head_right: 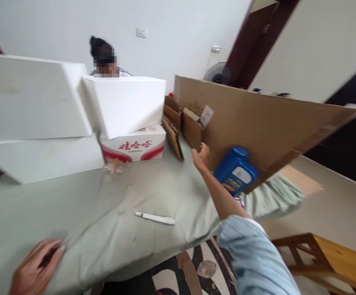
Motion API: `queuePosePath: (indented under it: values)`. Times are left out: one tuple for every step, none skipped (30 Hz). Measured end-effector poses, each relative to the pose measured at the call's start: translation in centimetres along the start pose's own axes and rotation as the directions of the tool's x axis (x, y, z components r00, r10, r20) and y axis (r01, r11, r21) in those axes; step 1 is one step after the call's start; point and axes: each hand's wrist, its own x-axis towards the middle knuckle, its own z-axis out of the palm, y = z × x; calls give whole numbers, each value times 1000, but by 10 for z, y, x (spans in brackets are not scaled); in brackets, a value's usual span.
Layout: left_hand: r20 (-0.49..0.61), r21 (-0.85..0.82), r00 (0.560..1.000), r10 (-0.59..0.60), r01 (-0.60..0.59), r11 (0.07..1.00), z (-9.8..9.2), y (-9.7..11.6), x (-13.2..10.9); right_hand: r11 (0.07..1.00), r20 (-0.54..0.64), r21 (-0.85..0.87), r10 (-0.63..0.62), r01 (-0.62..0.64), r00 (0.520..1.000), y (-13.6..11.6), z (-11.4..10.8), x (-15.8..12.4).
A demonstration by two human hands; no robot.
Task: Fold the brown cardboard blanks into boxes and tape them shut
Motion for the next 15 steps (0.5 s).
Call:
queuePosePath:
  values:
    - [-31,-28,999,12,-13,1000,-3,13,4,1000,21,11,-20,20,1000,-1,-2,-19]
    - [-35,-73,999,22,-24,997,-4,24,8,997,50,-17,-77,78,996,-2,-3,-39]
    - [-28,-127,999,34,-37,991,-5,32,11,995,85,-3,-98,99,992,-2,-2,-60]
    - [-28,-127,999,34,-38,991,-4,36,14,994,129,23,-111,109,985,0,-1,-82]
    - [-29,-111,999,25,-28,993,-3,38,15,991,168,49,-127,121,978,1,0,-105]
    - [-23,-100,1000,15,-18,995,-2,37,16,987,226,72,-154,141,962,3,2,-127]
    - [-19,-93,1000,6,-7,996,-1,34,16,978,276,84,-206,190,939,5,4,-149]
    - [-15,-90,1000,-2,1,996,0,31,16,969,315,91,-245,228,917,7,7,-170]
    - [-9,-92,1000,-8,7,996,0,28,15,959,354,111,-284,261,891,9,9,-189]
    - [-5,-96,1000,-12,12,995,-1,26,14,947,364,123,-321,296,874,11,11,-206]
    - [-2,-101,1000,-16,16,995,-3,24,12,931,384,134,-365,340,848,12,13,-221]
    - [-2,-105,1000,-21,20,994,-6,22,11,914,400,140,-404,381,823,13,15,-233]
    - [-5,-109,1000,-26,25,994,-10,21,10,897,412,139,-439,421,798,13,17,-242]
    - [-11,-110,999,-33,32,993,-14,18,9,878,426,135,-469,459,774,14,20,-249]
    - [-19,-110,999,-42,40,993,-20,16,9,860,436,127,-496,494,751,15,22,-253]
